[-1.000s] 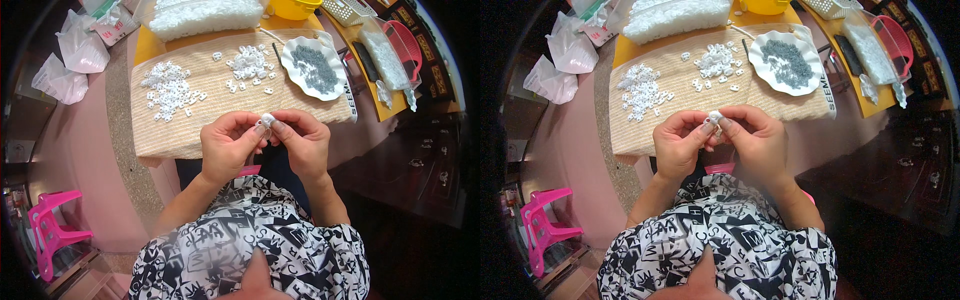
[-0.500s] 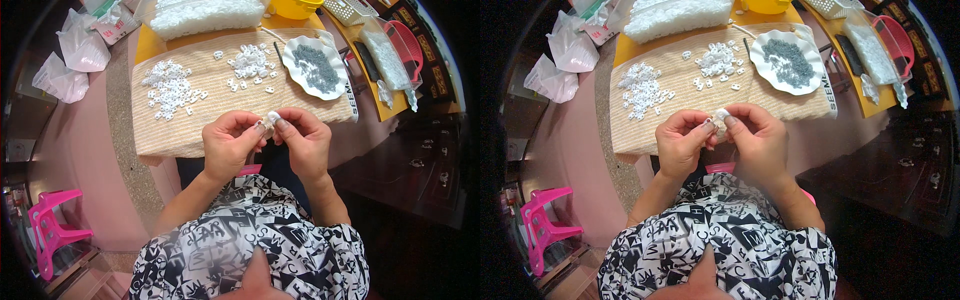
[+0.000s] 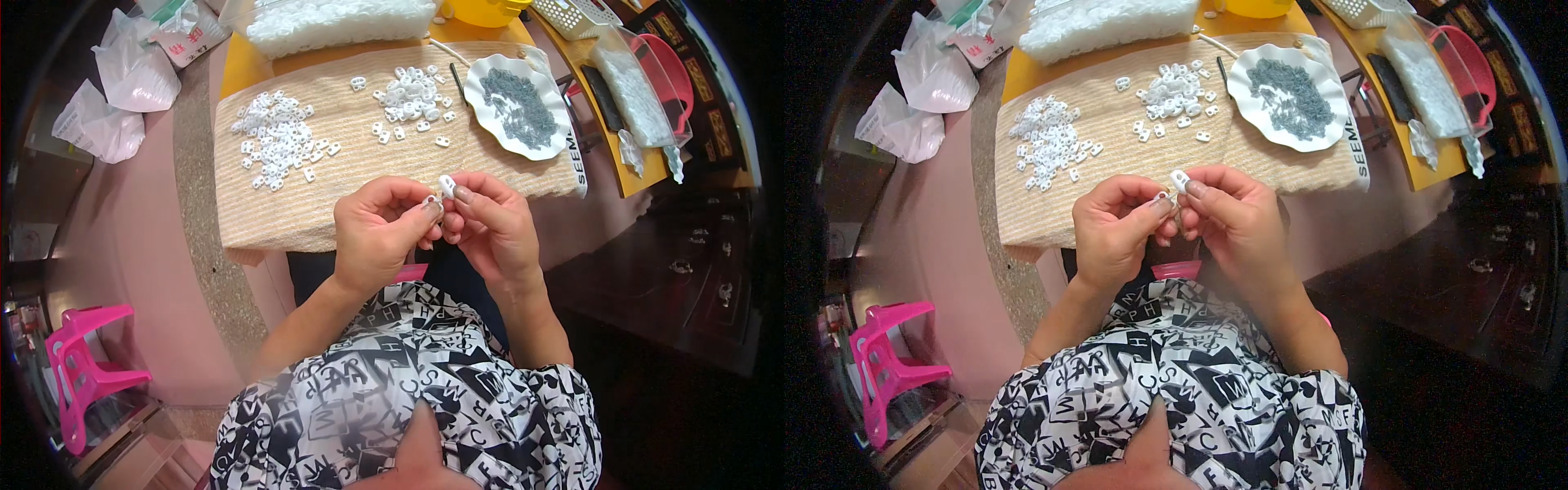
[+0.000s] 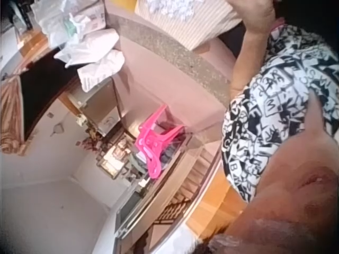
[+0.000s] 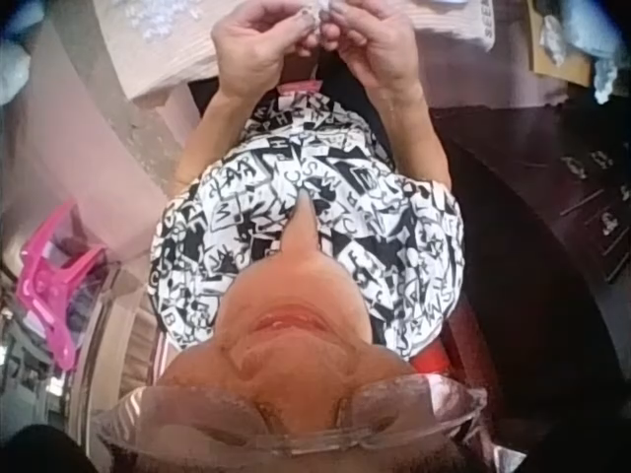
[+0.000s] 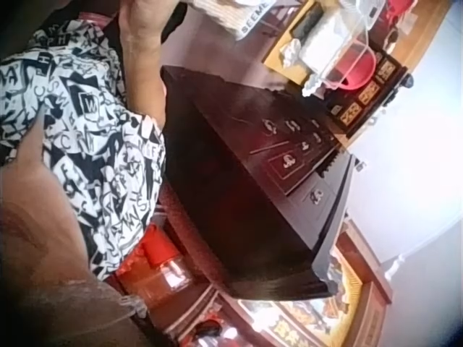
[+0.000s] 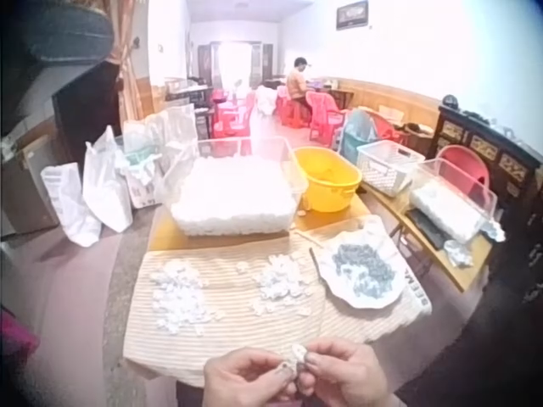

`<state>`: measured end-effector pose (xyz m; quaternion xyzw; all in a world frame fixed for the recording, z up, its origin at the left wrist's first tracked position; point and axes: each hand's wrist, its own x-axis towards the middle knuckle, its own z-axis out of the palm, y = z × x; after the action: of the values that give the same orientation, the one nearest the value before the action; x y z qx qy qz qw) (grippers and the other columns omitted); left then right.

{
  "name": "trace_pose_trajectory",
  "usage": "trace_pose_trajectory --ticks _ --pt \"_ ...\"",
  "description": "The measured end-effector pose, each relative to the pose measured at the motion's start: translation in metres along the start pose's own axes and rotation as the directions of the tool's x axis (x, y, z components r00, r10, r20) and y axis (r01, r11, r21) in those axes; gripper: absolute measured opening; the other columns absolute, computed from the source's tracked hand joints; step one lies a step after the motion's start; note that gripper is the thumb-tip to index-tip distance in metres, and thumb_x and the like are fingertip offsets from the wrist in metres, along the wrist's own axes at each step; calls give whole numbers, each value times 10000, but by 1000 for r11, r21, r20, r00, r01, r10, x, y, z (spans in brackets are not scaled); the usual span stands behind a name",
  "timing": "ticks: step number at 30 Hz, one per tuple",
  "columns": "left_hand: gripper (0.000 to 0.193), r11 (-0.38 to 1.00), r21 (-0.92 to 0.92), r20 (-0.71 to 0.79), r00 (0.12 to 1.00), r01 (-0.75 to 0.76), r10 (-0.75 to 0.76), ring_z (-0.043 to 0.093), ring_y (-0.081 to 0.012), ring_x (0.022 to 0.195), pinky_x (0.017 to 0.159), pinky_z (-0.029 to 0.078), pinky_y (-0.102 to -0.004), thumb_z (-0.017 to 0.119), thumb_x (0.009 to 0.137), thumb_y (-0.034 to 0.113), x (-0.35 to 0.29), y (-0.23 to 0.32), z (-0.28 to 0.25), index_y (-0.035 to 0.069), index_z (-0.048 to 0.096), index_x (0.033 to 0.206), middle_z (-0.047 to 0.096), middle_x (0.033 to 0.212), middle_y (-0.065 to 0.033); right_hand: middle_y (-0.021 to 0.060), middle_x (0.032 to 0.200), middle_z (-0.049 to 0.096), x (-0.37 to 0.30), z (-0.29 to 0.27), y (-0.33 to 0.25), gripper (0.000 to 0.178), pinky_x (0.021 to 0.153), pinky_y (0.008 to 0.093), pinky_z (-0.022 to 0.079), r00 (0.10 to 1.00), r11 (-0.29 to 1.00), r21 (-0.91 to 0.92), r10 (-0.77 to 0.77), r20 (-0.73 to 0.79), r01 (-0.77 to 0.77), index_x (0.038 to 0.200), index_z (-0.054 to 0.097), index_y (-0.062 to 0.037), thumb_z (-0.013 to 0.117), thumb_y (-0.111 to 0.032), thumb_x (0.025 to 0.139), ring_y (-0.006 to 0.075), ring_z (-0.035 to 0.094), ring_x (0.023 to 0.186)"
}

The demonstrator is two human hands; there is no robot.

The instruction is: Assembling small white plastic components by inserting tiny grey pieces into them at a manufacturing workbench.

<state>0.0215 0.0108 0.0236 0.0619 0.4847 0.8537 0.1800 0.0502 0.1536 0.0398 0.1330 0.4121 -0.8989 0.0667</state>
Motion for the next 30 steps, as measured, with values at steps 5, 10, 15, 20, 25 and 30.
trace_pose_trajectory --ticks 5,10,15,20,25,30 --pt "105 1000 -9 -6 1000 7 -8 589 -130 591 487 476 -209 577 770 -36 1 0 -1 -41 548 871 604 718 -113 81 736 570 0 0 0 170 537 218 437 1000 1000 23 20 7 -20 948 538 67 515 -52 828 107 536 605" --pt "106 1000 -5 2 1000 11 -11 587 -124 591 483 473 -208 575 773 -35 0 1 -3 -43 545 875 603 718 -111 85 729 567 -1 3 -1 172 535 221 437 1000 999 16 31 -5 -31 946 534 68 510 -55 827 111 533 598" --pt "81 1000 9 -16 1000 25 -25 572 -93 573 470 460 -190 583 779 -15 0 3 0 -42 560 852 605 703 -86 87 728 563 3 -3 1 170 535 221 437 995 986 132 103 13 -104 941 530 67 510 -57 826 113 530 595" --pt "58 999 39 -32 999 35 -33 562 -66 557 461 451 -175 591 777 4 1 3 0 -35 576 818 603 676 -59 87 736 564 0 3 0 169 540 216 439 998 994 84 65 7 -66 946 528 68 519 -48 824 112 533 607" --pt "54 998 54 -46 998 46 -43 560 -66 549 455 451 -175 591 771 5 1 4 0 -33 575 805 601 667 -57 65 749 590 -4 8 4 151 582 193 444 975 937 -302 -206 -81 173 940 563 57 559 -25 813 86 543 635" --pt "50 998 55 -37 999 41 -39 560 -66 553 463 450 -173 588 773 0 1 4 1 -34 576 808 600 664 -54 84 779 600 -5 6 6 145 565 204 448 967 901 -374 -252 -37 221 938 576 56 561 -1 805 101 549 629"
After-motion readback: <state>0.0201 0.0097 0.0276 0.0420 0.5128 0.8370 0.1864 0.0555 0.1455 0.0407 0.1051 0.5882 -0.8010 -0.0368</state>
